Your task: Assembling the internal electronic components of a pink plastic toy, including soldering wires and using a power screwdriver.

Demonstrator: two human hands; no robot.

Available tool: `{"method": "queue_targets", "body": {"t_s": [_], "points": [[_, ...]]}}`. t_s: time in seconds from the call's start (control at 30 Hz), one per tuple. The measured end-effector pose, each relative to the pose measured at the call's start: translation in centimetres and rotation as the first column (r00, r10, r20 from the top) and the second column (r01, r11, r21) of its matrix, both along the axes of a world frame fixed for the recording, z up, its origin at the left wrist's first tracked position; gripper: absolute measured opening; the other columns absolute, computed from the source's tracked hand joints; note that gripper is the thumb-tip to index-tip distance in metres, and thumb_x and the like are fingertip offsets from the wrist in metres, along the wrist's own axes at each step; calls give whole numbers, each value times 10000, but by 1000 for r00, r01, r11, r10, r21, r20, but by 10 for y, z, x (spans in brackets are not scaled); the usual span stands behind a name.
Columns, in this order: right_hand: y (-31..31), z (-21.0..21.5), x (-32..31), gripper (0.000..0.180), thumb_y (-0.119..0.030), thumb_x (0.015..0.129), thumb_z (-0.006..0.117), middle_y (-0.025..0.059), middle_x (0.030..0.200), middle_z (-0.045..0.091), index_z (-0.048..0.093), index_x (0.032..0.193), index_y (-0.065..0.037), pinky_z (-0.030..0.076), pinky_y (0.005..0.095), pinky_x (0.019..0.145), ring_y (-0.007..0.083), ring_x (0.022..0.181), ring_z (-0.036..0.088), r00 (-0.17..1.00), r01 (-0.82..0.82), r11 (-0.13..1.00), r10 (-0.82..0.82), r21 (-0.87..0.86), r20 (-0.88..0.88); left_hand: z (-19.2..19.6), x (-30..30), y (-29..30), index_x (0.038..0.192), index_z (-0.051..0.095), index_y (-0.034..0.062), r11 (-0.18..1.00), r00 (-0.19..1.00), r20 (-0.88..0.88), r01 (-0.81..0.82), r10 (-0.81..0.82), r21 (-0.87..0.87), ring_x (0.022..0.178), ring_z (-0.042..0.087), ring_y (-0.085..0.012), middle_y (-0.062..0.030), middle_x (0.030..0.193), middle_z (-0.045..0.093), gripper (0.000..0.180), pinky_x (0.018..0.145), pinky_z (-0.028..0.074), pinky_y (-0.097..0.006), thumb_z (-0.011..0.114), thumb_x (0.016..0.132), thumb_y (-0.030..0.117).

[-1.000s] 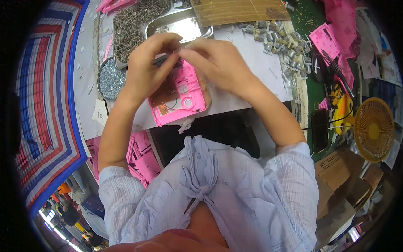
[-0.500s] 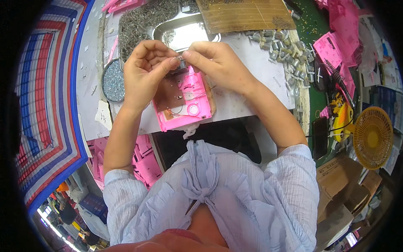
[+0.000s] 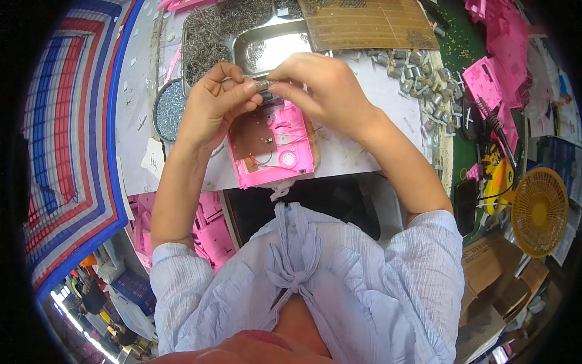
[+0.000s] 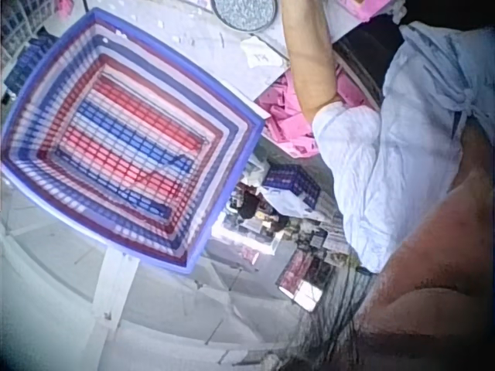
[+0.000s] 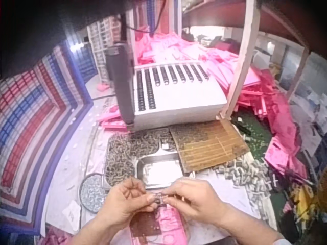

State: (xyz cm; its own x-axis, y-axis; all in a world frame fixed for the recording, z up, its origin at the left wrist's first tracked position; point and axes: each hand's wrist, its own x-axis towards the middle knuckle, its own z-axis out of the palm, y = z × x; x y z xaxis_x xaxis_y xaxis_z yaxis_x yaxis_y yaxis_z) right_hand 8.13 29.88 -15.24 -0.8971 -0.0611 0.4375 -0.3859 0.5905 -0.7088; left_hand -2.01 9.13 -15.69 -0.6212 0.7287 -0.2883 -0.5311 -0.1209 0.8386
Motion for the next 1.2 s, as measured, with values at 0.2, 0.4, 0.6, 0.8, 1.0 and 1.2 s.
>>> {"method": "queue_targets", "body": {"t_s": [0.2, 0.4, 0.6, 0.8, 1.0, 1.2], "points": [[3, -7, -8, 225, -45, 800, 800, 101, 872, 698, 713, 1008, -42, 543, 346, 664, 256, 766, 687, 944, -17, 992, 58, 128, -326, 2, 0, -6, 1010, 536, 28, 995, 997, 62, 43, -49, 92, 845, 738, -180, -146, 951, 718, 179, 739, 623, -242, 700, 944, 0], [-8, 5, 2, 184, -103, 900, 762, 53, 848, 709, 708, 1061, -30, 496, 269, 577, 121, 745, 649, 988, 31, 926, 28, -377, 150, 5, 10, -6, 988, 522, 35, 999, 994, -98, -35, 39, 41, 836, 722, -163, -117, 925, 706, 189, 735, 598, -248, 701, 941, -7], [-7, 3, -4, 384, -323, 1033, 579, 49, 664, 610, 678, 851, 0, 456, 278, 579, 109, 661, 592, 879, 11, 923, 174, -384, 443, 6, 16, -3, 954, 505, 56, 996, 976, -201, -76, 85, 55, 827, 703, -150, -103, 911, 698, 236, 746, 577, -264, 734, 922, 9], [-12, 3, -2, 135, -131, 937, 696, 96, 792, 643, 648, 956, -6, 494, 313, 644, 183, 699, 618, 988, 2, 987, 23, -161, 150, 5, 4, -12, 944, 513, 67, 999, 999, -13, -41, 41, 24, 813, 705, -158, -99, 900, 703, 210, 728, 578, -258, 718, 933, 20], [4, -7, -17, 252, 42, 799, 765, 102, 913, 674, 643, 1011, -21, 540, 342, 682, 259, 796, 659, 934, -72, 981, 130, 181, -332, 9, 7, 2, 959, 521, 73, 998, 999, -9, -40, 39, -53, 712, 627, -112, -51, 860, 660, 155, 619, 503, -224, 674, 947, 53], [4, -11, -35, 218, 6, 713, 745, 72, 923, 658, 627, 882, -65, 535, 376, 668, 277, 816, 650, 893, -19, 964, 135, 264, -429, -3, -12, 28, 1064, 513, 62, 952, 823, -568, -150, -30, -268, 583, 426, -42, 16, 717, 533, 119, 491, 303, -211, 553, 962, 110]]}}
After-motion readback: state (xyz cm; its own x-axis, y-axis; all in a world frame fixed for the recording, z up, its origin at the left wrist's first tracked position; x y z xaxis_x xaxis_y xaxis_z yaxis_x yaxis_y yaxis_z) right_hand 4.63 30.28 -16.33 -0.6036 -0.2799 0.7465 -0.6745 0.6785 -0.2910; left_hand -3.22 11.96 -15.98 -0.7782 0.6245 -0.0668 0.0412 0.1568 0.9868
